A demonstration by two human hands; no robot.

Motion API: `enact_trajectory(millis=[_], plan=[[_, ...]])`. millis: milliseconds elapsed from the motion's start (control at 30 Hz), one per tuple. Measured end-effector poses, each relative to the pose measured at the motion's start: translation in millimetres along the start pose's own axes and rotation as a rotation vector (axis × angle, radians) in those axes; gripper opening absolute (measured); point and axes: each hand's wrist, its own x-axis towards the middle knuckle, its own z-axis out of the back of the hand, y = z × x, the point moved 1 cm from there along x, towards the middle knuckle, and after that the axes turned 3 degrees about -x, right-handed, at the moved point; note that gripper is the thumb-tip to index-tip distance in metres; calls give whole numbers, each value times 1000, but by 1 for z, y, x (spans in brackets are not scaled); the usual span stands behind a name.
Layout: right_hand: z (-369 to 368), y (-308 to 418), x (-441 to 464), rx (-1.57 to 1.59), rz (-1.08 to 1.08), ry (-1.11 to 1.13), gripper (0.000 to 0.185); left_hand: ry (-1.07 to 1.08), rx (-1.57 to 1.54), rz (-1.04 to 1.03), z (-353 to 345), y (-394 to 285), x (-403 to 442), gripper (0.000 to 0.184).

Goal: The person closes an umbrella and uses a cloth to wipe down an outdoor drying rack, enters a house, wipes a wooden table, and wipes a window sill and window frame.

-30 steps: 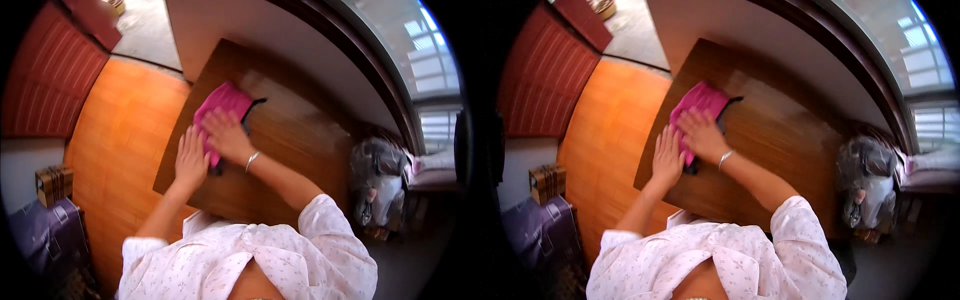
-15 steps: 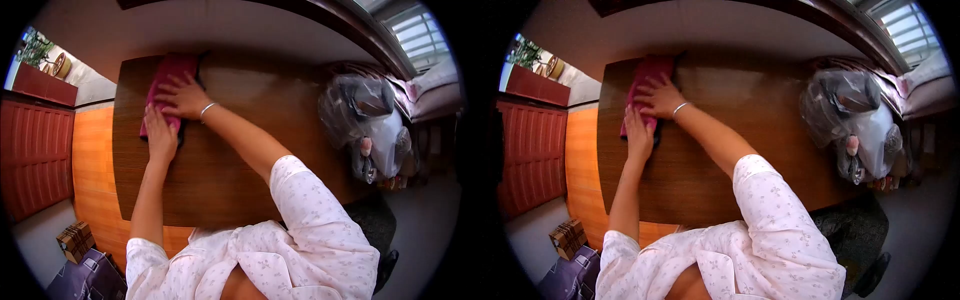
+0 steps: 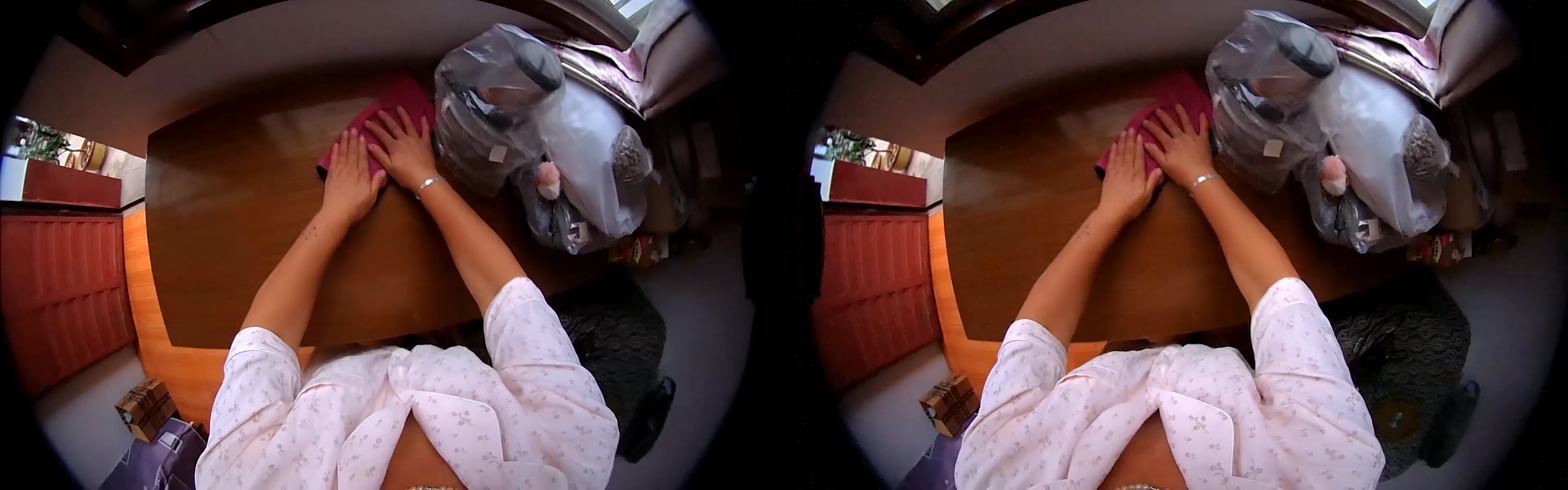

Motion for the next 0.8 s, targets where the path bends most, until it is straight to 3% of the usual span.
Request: enact_trajectory(millis=[133, 300, 333, 400, 467, 667, 800], plan=[[13, -2, -80, 30, 33, -33, 51, 36, -68, -51, -2, -55, -55, 81], [47, -25, -183, -7, -6, 89, 50, 177, -202, -75, -16, -134, -105, 83], [57, -31, -202, -13, -25, 110, 50, 170, -76, -178, -26, -148, -117, 81], [68, -38, -244, -24, -24, 153, 50, 78, -125, -205, -38, -177, -142, 75], [75, -38, -278, -25, 0, 209, 51, 144, -147, -260, -28, -193, -168, 74], [66, -4, -275, -90, 114, 237, 53, 66, -177, -207, -12, -171, -201, 73], [47, 59, -203, -73, 275, 254, 53, 6, -87, 92, 20, -115, -218, 76]])
